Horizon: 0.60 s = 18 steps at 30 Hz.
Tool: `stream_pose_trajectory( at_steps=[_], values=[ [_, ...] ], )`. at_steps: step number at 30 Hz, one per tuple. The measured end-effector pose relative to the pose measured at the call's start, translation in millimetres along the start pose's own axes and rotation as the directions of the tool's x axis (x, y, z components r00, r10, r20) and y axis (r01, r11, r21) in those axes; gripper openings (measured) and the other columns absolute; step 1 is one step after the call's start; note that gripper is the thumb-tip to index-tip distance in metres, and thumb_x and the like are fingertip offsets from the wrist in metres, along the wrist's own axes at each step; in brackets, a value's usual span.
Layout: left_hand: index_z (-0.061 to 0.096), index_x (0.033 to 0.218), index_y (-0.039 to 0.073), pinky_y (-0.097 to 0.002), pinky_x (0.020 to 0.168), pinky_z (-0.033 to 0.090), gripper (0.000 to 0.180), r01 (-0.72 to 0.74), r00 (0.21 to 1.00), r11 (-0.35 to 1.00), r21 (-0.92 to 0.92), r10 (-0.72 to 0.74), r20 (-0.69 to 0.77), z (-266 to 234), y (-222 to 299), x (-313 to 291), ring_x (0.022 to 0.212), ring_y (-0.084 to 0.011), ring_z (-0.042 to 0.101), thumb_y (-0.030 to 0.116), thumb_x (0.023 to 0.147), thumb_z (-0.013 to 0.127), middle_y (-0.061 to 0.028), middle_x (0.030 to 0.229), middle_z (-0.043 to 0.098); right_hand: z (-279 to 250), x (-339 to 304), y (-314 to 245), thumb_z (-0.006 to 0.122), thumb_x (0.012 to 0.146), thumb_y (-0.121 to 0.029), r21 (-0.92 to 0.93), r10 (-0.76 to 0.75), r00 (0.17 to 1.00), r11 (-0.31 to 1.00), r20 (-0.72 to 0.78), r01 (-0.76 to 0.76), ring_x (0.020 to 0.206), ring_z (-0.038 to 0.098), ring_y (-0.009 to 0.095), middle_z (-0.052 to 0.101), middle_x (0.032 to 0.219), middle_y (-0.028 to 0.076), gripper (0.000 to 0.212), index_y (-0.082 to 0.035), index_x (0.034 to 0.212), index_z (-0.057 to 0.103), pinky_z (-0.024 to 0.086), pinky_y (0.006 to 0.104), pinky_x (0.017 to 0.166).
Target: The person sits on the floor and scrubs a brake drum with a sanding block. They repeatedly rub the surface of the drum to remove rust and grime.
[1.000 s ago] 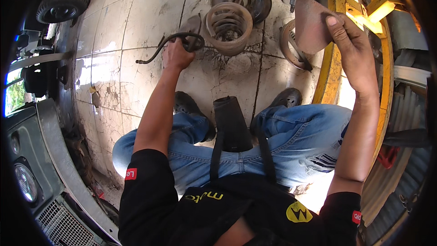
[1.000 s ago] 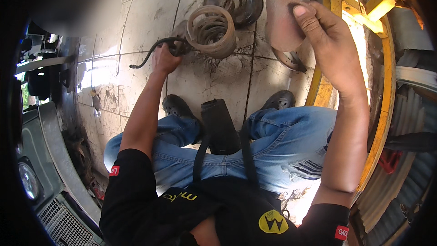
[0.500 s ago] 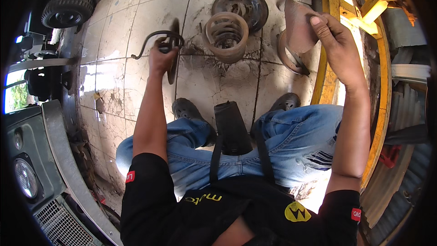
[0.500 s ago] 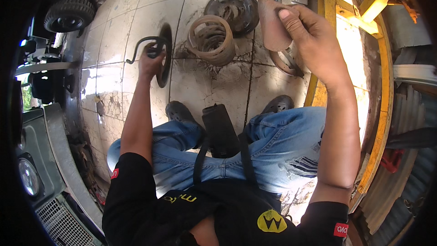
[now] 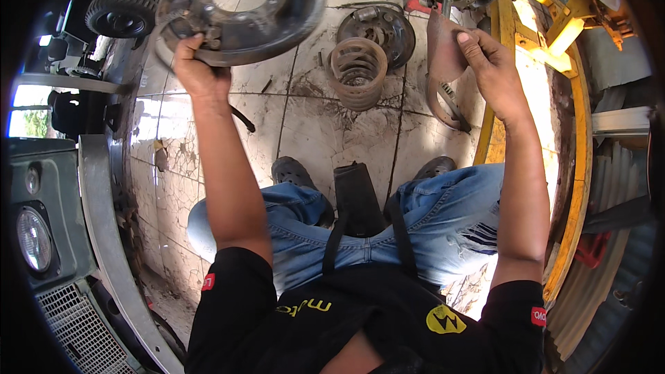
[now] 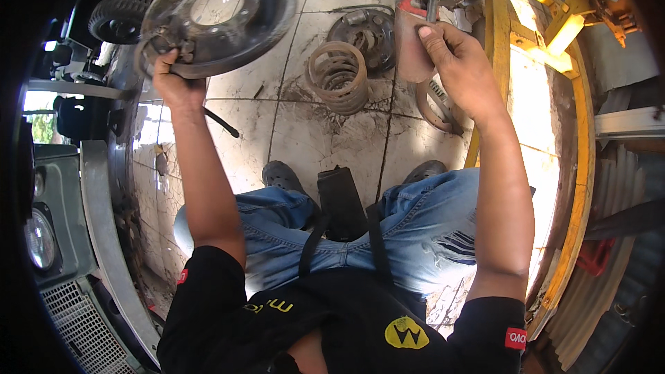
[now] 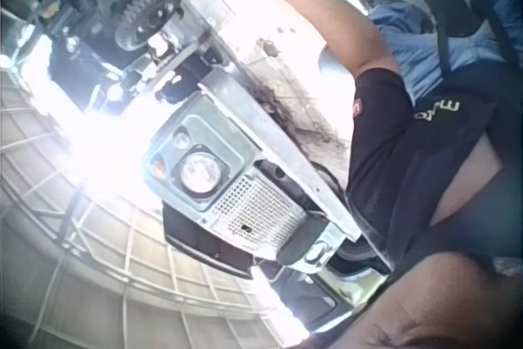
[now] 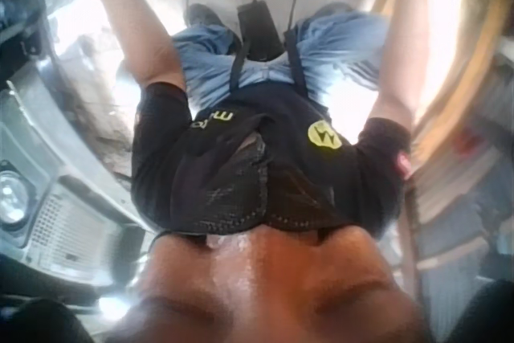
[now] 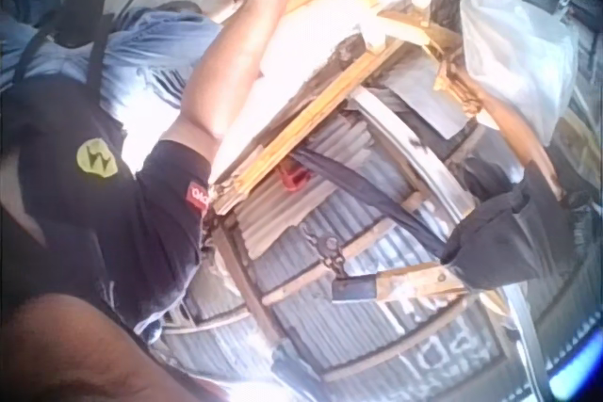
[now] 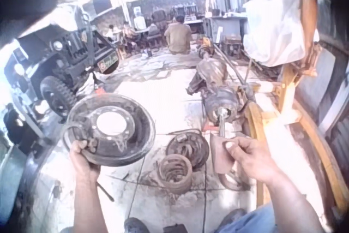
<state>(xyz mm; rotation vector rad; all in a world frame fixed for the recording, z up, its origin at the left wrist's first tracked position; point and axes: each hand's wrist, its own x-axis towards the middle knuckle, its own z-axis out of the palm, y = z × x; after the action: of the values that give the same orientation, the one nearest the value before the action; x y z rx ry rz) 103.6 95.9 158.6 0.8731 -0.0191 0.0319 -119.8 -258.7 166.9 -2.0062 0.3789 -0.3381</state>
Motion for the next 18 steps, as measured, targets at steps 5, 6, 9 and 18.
stream_pose_trajectory(
  at_steps=[5,6,9,18],
  values=[
    [0.058,0.109,0.004,-0.0454,0.09,0.053,0.036,0.18,0.981,0.962,-0.203,-0.16,0.11,1,-69,-49,0.089,-0.0267,0.065,0.008,0.073,0.052,-0.0104,0.096,0.065,-3,-1,2,0.056,0.099,-0.037,0.015,0.001,0.998,1.0,-0.055,0.0,0.078,0.051,0.012,0.062,0.082,0.003,0.039,0.0,0.105,0.067,0.044,0.0273,0.074],
    [0.059,0.112,0.004,-0.0491,0.094,0.051,0.04,0.211,0.971,0.951,-0.226,-0.178,0.159,-4,-86,-59,0.094,-0.0292,0.065,0.009,0.073,0.052,-0.0117,0.102,0.066,-4,-3,2,0.056,0.1,-0.037,0.014,0.016,0.998,1.0,-0.069,-0.015,0.078,0.052,0.012,0.062,0.082,0.003,0.039,0.0,0.104,0.067,0.044,0.0274,0.074],
    [0.057,0.115,0.002,-0.0434,0.09,0.054,0.043,0.36,0.927,0.894,-0.266,-0.31,0.21,-33,-132,-75,0.088,-0.027,0.064,0.009,0.073,0.052,-0.0106,0.099,0.065,-10,-8,11,0.056,0.1,-0.036,-0.008,0.019,0.995,1.0,-0.096,-0.02,0.08,0.051,0.012,0.062,0.083,0.004,0.038,0.0,0.102,0.066,0.043,0.0277,0.075],
    [0.059,0.109,0.002,-0.0415,0.089,0.054,0.037,0.476,0.874,0.83,-0.29,-0.482,0.055,-44,-171,-103,0.089,-0.0272,0.065,0.007,0.073,0.051,-0.0105,0.099,0.066,-14,-11,13,0.056,0.1,-0.035,-0.004,0.04,0.995,0.999,-0.091,-0.04,0.079,0.05,0.01,0.06,0.08,0.002,0.036,0.0,0.099,0.065,0.042,0.0263,0.074]
  ],
)
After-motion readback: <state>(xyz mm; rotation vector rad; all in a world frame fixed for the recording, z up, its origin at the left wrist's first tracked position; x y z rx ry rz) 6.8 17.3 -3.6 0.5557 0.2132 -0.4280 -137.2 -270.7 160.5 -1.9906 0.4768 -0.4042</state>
